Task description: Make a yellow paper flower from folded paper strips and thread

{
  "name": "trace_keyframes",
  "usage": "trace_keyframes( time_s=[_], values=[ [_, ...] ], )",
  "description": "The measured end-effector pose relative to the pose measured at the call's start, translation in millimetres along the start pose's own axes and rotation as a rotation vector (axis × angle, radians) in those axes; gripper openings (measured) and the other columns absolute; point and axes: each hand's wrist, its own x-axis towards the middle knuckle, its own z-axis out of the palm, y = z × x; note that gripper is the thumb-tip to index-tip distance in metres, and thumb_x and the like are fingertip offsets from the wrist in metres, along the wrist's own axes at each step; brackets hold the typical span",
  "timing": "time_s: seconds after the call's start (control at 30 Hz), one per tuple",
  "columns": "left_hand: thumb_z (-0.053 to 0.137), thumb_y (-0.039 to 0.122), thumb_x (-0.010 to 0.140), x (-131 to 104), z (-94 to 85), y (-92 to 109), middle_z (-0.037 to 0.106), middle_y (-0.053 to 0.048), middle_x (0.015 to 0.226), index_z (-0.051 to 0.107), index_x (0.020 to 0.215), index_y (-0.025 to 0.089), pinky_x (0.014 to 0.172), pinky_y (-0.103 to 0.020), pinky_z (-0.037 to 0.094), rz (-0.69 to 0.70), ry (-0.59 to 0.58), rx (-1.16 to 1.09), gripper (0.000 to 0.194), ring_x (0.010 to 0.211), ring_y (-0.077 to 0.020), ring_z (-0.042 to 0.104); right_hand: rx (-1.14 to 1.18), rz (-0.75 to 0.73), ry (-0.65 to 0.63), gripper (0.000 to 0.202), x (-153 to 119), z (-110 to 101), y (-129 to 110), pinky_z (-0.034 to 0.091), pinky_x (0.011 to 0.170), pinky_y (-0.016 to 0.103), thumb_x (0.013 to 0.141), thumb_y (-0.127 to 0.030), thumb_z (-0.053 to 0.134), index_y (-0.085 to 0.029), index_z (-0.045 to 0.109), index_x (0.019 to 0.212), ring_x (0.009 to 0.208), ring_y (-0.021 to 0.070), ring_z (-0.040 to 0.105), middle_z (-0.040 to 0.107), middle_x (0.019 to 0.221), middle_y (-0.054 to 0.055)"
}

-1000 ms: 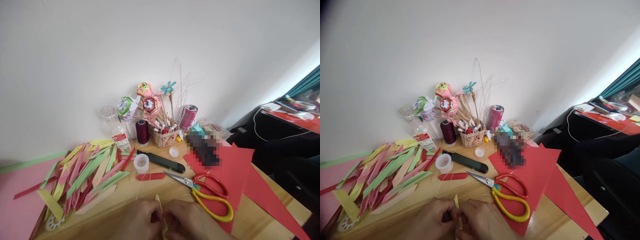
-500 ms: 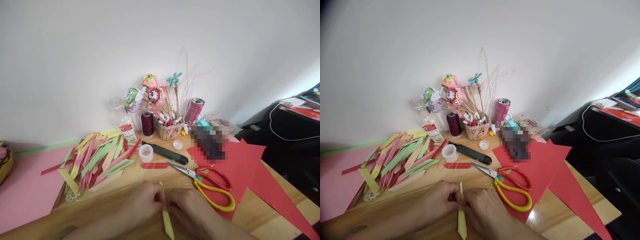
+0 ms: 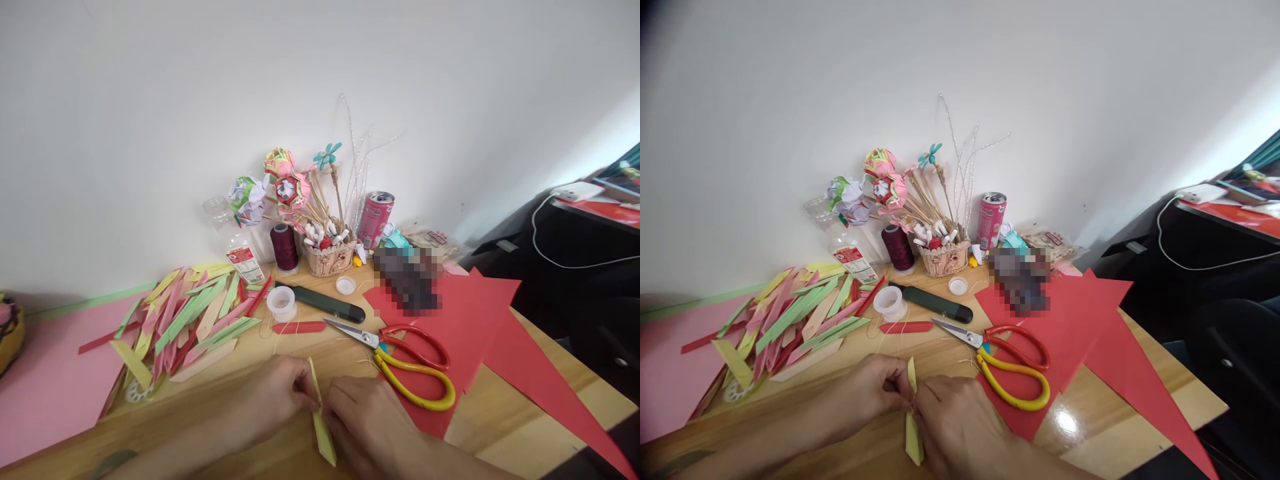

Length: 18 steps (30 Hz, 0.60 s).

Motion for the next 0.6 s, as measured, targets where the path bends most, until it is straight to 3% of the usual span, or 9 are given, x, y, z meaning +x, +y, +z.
trace_keyframes(
  time_s=[0.17,0.3,0.43,0.6],
  values=[
    [0.053,0.014,0.059,-0.8,2.0,2.7,0.06,0.003,0.061,0.058,0.06,0.016,0.055,-0.02,0.037,-0.026,0.019,0.013,0.005,0.06,-0.0117,0.053,-0.029,-0.087,-0.053,0.01,-0.9,-1.3,0.4,0.027,0.048,0.025,0.074,-0.011,0.044,-0.018,0.05,0.07,0.054,0.0126,0.044,0.055,0.065,0.0],
    [0.052,0.015,0.061,-2.0,7.4,0.5,0.058,0.003,0.059,0.054,0.058,0.016,0.053,-0.02,0.036,0.027,0.078,0.09,0.004,0.058,-0.0111,0.051,0.166,0.129,-0.051,0.016,5.1,-10.8,-2.2,0.036,0.056,0.024,0.065,-0.01,0.049,-0.018,0.05,0.079,0.065,0.0142,0.05,0.057,0.076,0.001],
    [0.046,0.01,0.063,-9.0,13.8,-2.4,0.057,0.002,0.065,0.049,0.058,0.016,0.06,-0.022,0.039,0.14,0.191,0.22,0.009,0.062,-0.0121,0.053,0.37,0.212,-0.064,0.024,11.3,-10.0,-0.8,0.042,0.067,0.024,0.069,-0.004,0.042,-0.019,0.049,0.086,0.077,0.0142,0.054,0.058,0.085,0.002],
    [0.045,0.004,0.057,-17.7,19.5,-9.6,0.056,-0.001,0.068,0.046,0.059,0.017,0.057,-0.022,0.039,0.354,0.302,0.405,0.013,0.064,-0.014,0.054,0.433,0.238,-0.065,0.017,15.0,-2.8,1.2,0.041,0.065,0.022,0.072,-0.006,0.045,-0.02,0.049,0.08,0.073,0.013,0.054,0.058,0.082,0.001]
  ],
)
